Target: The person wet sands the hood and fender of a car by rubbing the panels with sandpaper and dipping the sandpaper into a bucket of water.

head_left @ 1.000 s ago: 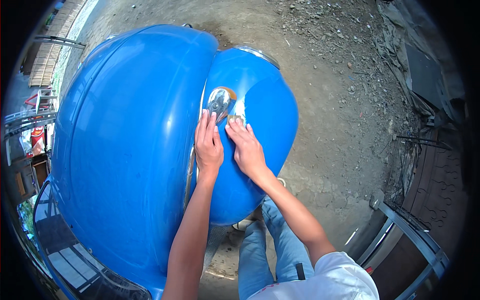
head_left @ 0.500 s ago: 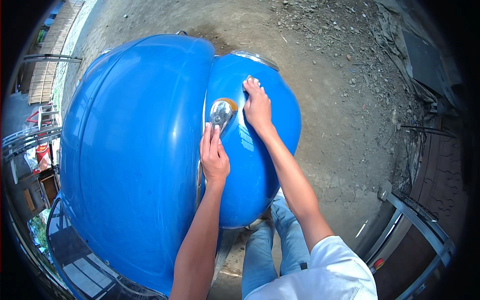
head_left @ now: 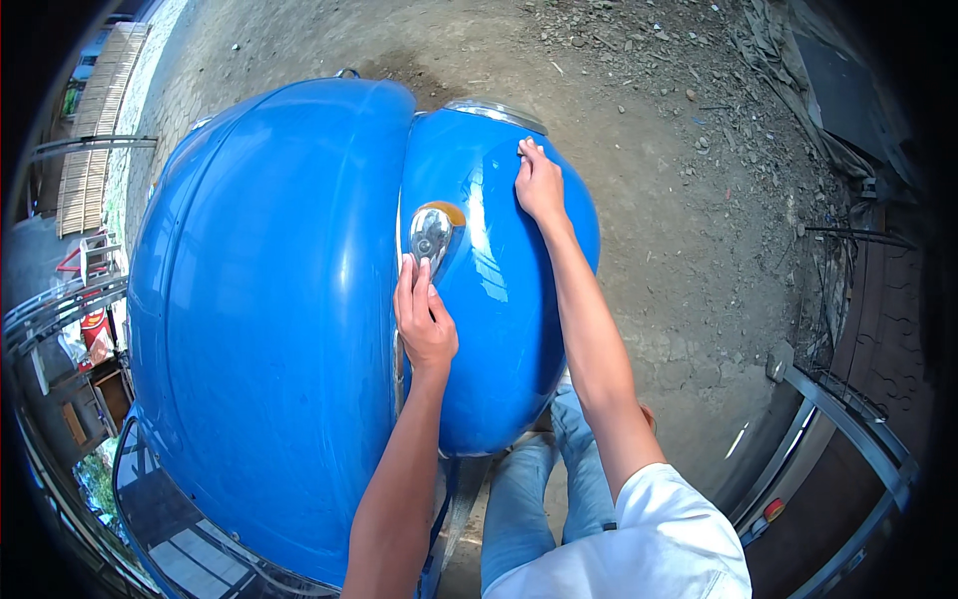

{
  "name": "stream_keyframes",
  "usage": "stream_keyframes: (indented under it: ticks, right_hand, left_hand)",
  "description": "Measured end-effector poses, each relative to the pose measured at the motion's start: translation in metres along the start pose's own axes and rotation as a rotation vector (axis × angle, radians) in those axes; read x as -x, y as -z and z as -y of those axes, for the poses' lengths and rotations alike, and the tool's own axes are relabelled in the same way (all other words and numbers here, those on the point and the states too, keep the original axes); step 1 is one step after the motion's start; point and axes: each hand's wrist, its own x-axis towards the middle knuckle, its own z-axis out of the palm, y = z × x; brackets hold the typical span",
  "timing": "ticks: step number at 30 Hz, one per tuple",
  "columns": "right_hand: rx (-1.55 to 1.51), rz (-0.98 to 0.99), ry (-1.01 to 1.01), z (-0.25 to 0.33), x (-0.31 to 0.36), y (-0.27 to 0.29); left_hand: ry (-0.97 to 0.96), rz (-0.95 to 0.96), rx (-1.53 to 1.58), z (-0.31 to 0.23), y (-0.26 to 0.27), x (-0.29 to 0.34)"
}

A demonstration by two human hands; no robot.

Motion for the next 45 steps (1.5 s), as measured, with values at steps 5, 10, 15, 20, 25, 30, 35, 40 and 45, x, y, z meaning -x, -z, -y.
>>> stream_keyframes:
  ticks: [5,10,15,20,25,30,35,40,45]
  right_hand:
    - [0.030,0.230,0.081,0.065,0.122,0.012]
    - [0.127,0.196,-0.013,0.049,0.101,0.025]
    - [-0.031,0.057,-0.493,-0.031,-0.039,0.000]
    - [-0.029,0.132,-0.050,0.027,0.021,-0.016]
    - [-0.008,0.292,0.259,0.075,0.067,-0.019]
    - [0.116,0.215,0.066,0.032,-0.045,-0.031]
    - [0.086,0.195,0.134,0.044,0.001,-0.033]
    - [0.072,0.397,0.139,0.079,0.108,-0.019]
    - [0.203,0.341,-0.142,0.018,-0.037,-0.009]
  left_hand:
    - [0.011,0.013,-0.089,0.015,0.024,0.007]
    - [-0.013,0.016,-0.074,0.006,0.017,0.002]
    - [-0.032,0.021,-0.040,-0.003,0.004,0.001]
    - [-0.026,0.024,-0.079,0.010,0.017,0.004]
    - [-0.020,0.028,-0.100,0.012,0.024,0.006]
    - [-0.013,0.029,-0.038,-0.007,0.005,-0.001]
    - [0.022,0.013,-0.033,0.001,0.014,0.002]
    - [0.037,-0.018,-0.153,0.034,0.055,0.009]
    - [0.023,0.022,-0.001,-0.001,0.007,0.002]
